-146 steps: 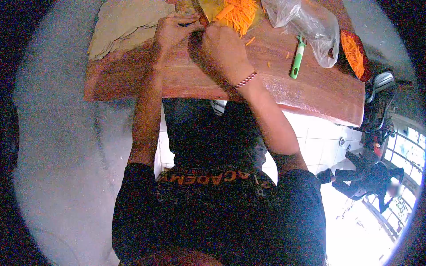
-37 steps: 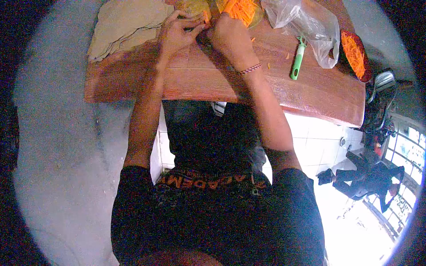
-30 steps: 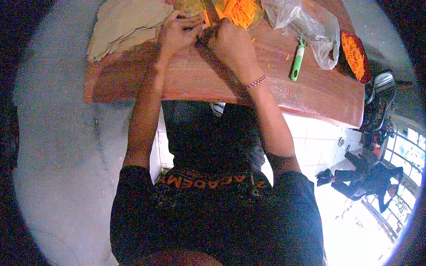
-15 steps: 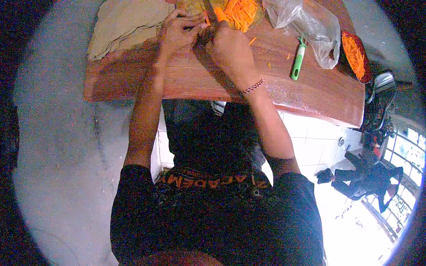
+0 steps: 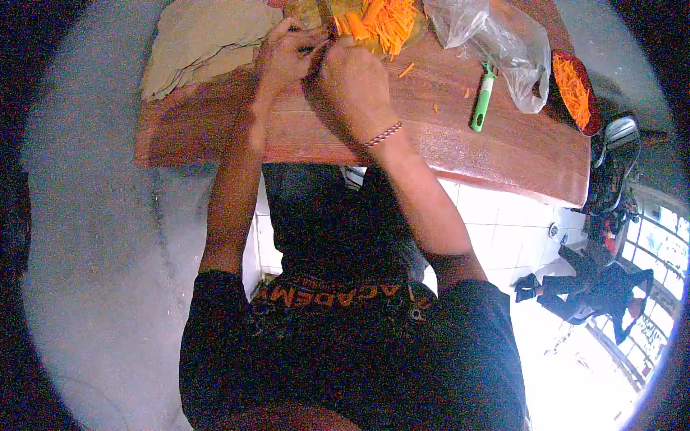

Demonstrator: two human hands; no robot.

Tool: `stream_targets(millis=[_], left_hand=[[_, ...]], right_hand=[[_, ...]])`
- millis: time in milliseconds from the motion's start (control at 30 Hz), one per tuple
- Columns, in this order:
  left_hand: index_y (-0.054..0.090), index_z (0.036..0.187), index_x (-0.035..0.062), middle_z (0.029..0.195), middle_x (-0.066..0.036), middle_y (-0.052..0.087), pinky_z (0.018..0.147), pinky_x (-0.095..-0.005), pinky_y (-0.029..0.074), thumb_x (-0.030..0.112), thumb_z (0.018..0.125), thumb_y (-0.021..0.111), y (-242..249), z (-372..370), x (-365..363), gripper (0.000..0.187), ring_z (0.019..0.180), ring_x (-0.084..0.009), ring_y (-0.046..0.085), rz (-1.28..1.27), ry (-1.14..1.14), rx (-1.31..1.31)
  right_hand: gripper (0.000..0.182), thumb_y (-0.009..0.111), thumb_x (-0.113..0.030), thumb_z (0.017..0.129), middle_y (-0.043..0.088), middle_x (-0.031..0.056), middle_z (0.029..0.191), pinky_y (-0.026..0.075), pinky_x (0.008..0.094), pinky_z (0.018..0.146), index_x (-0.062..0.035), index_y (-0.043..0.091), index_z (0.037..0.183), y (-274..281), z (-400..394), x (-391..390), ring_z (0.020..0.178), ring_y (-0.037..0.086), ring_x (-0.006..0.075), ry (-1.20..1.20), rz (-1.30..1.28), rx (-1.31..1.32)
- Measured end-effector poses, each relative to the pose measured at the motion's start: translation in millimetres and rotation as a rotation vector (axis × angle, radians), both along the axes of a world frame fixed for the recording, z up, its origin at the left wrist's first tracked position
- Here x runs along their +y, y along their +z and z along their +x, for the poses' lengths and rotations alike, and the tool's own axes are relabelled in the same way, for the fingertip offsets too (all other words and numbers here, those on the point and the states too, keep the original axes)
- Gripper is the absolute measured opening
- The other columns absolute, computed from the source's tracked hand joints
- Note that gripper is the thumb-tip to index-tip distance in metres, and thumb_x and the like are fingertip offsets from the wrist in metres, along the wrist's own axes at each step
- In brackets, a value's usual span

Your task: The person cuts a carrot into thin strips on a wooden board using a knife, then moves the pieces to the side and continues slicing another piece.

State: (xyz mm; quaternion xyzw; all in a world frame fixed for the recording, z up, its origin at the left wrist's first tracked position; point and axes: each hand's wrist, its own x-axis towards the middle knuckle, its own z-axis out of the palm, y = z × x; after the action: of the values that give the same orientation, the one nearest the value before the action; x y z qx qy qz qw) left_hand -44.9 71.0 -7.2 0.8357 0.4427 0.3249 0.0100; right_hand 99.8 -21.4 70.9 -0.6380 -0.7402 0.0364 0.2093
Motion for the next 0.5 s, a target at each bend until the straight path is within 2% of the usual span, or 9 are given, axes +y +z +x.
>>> stream_targets(millis=[67, 133, 200, 267, 300, 367, 433, 500], left_hand=[[0.076, 0.104, 0.0242, 0.087, -0.004, 0.067, 0.082, -0.0355, 0.053, 0.029, 0.079, 0.074, -5.5, -1.5, 1.2, 0.025, 0.088, -0.0234, 0.062, -0.001, -0.004, 0.011], [0.075, 0.107, 0.0275, 0.089, -0.005, 0.067, 0.081, -0.0367, 0.054, 0.029, 0.08, 0.072, -7.9, 0.1, 1.5, 0.027, 0.09, -0.0243, 0.062, 0.153, -0.009, 0.003], [0.074, 0.108, 0.0286, 0.089, -0.005, 0.067, 0.082, -0.0369, 0.054, 0.03, 0.081, 0.072, -8.3, -0.1, 4.3, 0.027, 0.091, -0.0245, 0.062, 0.114, -0.016, 0.02], [0.074, 0.109, 0.0298, 0.088, -0.005, 0.067, 0.083, -0.0372, 0.053, 0.031, 0.082, 0.071, -3.7, 1.4, 1.0, 0.027, 0.092, -0.0247, 0.062, 0.076, -0.021, 0.037], [0.074, 0.109, 0.0291, 0.089, -0.004, 0.068, 0.085, -0.0369, 0.053, 0.032, 0.082, 0.071, 2.3, 4.8, -3.4, 0.027, 0.092, -0.0242, 0.062, 0.026, 0.007, 0.032], [0.074, 0.109, 0.0284, 0.09, -0.003, 0.069, 0.086, -0.0366, 0.052, 0.033, 0.083, 0.071, 4.2, 5.7, -1.5, 0.027, 0.093, -0.0236, 0.062, -0.02, 0.035, 0.027], [0.074, 0.11, 0.026, 0.097, -0.001, 0.072, 0.086, -0.0366, 0.052, 0.034, 0.084, 0.07, -4.3, 2.8, 5.9, 0.027, 0.093, -0.0232, 0.062, 0.104, -0.074, 0.035], [0.074, 0.109, 0.0247, 0.101, 0.0, 0.072, 0.087, -0.0362, 0.052, 0.033, 0.084, 0.07, -6.2, 5.1, 3.3, 0.027, 0.094, -0.0232, 0.061, 0.039, -0.044, -0.001]], right_hand=[[0.032, 0.066, -0.021, 0.079, 0.065, 0.0259, 0.071, 0.058, 0.0441, 0.062, 0.0099, 0.061, 0.082, -9.1, 5.4, 6.1, 0.069, 0.069, 0.0393, 0.09, 0.011, -0.058], [0.031, 0.065, -0.022, 0.079, 0.065, 0.0251, 0.073, 0.058, 0.0441, 0.063, 0.0089, 0.063, 0.08, 4.7, 8.6, 5.2, 0.069, 0.069, 0.0393, 0.109, 0.014, -0.057], [0.032, 0.065, -0.024, 0.08, 0.066, 0.0244, 0.074, 0.058, 0.044, 0.063, 0.0079, 0.065, 0.077, 3.5, 12.3, 8.5, 0.068, 0.069, 0.0394, 0.129, 0.017, -0.053], [0.036, 0.061, -0.028, 0.084, 0.066, 0.0255, 0.075, 0.057, 0.0462, 0.064, 0.0064, 0.067, 0.076, -16.1, 18.5, 27.1, 0.072, 0.069, 0.0411, 0.168, 0.071, -0.224], [0.036, 0.061, -0.028, 0.084, 0.066, 0.0255, 0.075, 0.057, 0.0462, 0.064, 0.0064, 0.067, 0.076, -16.4, 23.9, 31.4, 0.072, 0.069, 0.0411, 0.167, 0.074, -0.225], [0.04, 0.058, -0.03, 0.086, 0.065, 0.03, 0.077, 0.056, 0.0498, 0.068, 0.0076, 0.066, 0.076, -17.1, 36.3, 39.7, 0.079, 0.068, 0.0435, 0.077, -0.017, 0.129], [0.04, 0.058, -0.031, 0.087, 0.065, 0.0308, 0.078, 0.055, 0.051, 0.07, 0.0068, 0.066, 0.076, -22.3, 41.6, 49.5, 0.081, 0.067, 0.044, 0.051, -0.044, 0.183], [0.04, 0.058, -0.031, 0.087, 0.064, 0.0315, 0.08, 0.054, 0.0523, 0.073, 0.0061, 0.066, 0.075, -25.2, 44.5, 54.8, 0.083, 0.067, 0.0445, 0.024, -0.07, 0.241]])
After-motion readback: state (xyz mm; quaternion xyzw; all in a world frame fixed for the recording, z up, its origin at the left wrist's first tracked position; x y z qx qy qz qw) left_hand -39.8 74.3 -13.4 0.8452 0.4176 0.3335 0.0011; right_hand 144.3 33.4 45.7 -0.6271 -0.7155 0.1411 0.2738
